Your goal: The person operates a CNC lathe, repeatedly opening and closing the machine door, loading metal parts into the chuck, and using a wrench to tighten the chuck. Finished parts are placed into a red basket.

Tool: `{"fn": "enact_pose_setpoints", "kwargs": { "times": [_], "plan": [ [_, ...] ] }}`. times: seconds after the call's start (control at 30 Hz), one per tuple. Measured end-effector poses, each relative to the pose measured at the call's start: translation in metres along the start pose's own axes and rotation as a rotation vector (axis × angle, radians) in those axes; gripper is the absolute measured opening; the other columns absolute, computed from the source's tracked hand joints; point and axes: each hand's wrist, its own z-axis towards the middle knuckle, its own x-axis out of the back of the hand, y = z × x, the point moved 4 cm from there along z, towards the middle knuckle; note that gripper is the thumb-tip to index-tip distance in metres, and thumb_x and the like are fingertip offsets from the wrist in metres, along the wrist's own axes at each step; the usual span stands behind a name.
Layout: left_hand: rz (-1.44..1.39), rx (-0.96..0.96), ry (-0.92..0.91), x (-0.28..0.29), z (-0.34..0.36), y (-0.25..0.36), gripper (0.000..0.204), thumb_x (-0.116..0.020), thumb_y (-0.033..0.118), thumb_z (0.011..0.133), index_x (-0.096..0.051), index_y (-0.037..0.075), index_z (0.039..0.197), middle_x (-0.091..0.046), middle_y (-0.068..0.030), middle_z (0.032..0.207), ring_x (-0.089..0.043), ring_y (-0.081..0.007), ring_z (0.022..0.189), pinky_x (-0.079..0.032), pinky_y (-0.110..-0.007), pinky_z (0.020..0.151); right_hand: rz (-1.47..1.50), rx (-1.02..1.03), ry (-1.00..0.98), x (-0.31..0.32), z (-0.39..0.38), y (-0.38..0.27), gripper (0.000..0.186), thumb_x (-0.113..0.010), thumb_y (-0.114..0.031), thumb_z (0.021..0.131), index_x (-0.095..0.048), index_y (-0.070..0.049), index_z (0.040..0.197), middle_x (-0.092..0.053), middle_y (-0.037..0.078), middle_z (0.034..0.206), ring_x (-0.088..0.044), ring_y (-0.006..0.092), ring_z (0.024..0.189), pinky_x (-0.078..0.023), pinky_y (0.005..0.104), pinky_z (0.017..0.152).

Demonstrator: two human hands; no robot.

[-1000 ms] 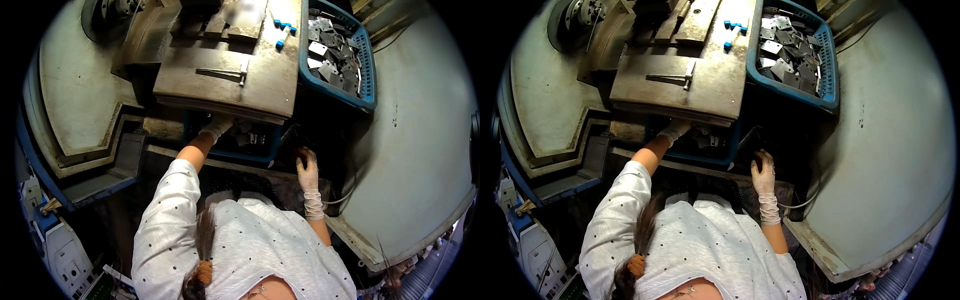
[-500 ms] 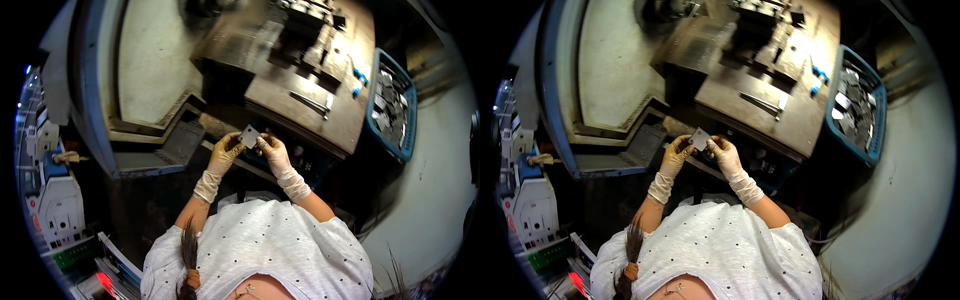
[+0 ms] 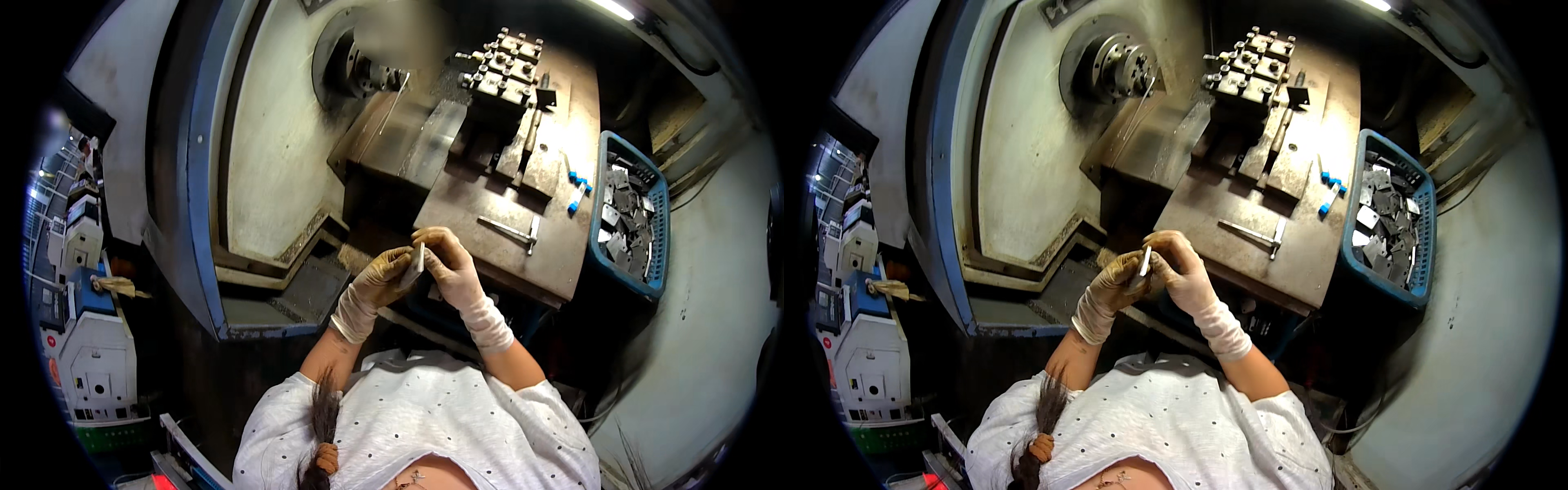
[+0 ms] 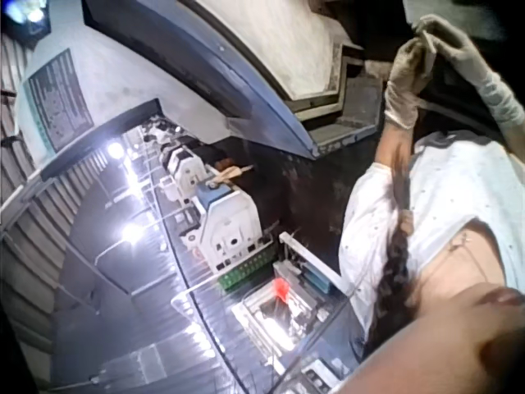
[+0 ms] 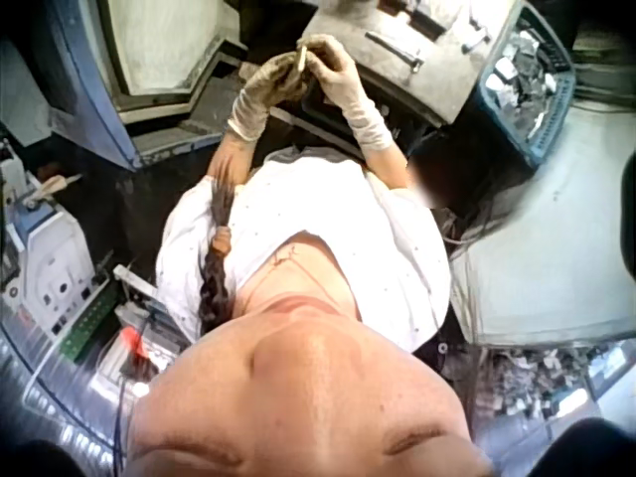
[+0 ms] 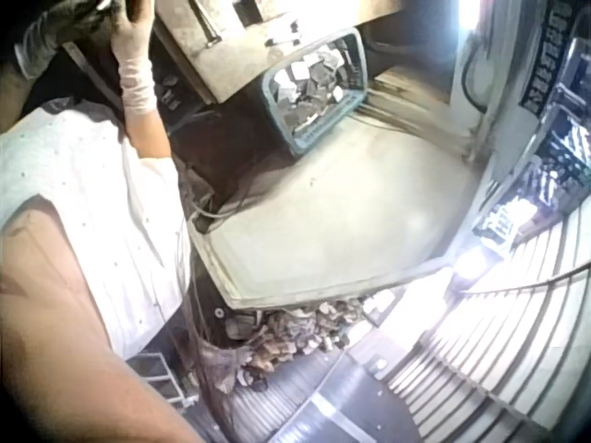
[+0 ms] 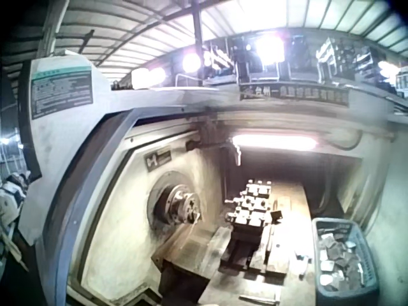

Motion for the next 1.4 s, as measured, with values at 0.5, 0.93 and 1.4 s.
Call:
{"fn": "enact_pose_setpoints", "kwargs": {
  "times": [0.5,0.93,1.4],
  "plan": [
    [2.159,-0.803,0.965,-0.009,0.197,0.239,0.026,-0.057,0.017,0.064,-0.041,0.013,0.084,-0.054,-0.0059,0.074,-0.053,-0.0239,0.068,-0.04,-0.034,0.055,-0.053,-0.166,0.483,0.072,-0.082,-0.019,0.02,-0.044,-0.006,0.075,-0.044,-0.001,0.094,-0.045,0.003,0.089,-0.044,0.0099,0.08,-0.033,0.0198,0.074],
    [2.4,-0.95,0.868,-0.011,0.201,0.242,0.021,-0.052,0.02,0.068,-0.04,0.015,0.085,-0.054,-0.0047,0.076,-0.054,-0.0218,0.066,-0.042,-0.033,0.05,-0.116,-0.22,0.419,0.066,-0.088,-0.012,0.017,-0.044,-0.002,0.074,-0.046,-0.001,0.091,-0.044,0.005,0.092,-0.044,0.0111,0.083,-0.036,0.0214,0.075],
    [2.43,-0.116,1.176,-0.008,0.183,0.237,0.08,-0.053,0.042,0.064,-0.005,0.009,0.12,-0.056,-0.0122,0.074,-0.055,-0.0239,0.061,-0.042,-0.033,0.053,-0.084,-0.229,0.397,0.066,-0.088,-0.01,0.015,-0.044,-0.004,0.075,-0.047,-0.001,0.09,-0.044,0.006,0.091,-0.044,0.0118,0.083,-0.036,0.0217,0.075]
  ]
}}
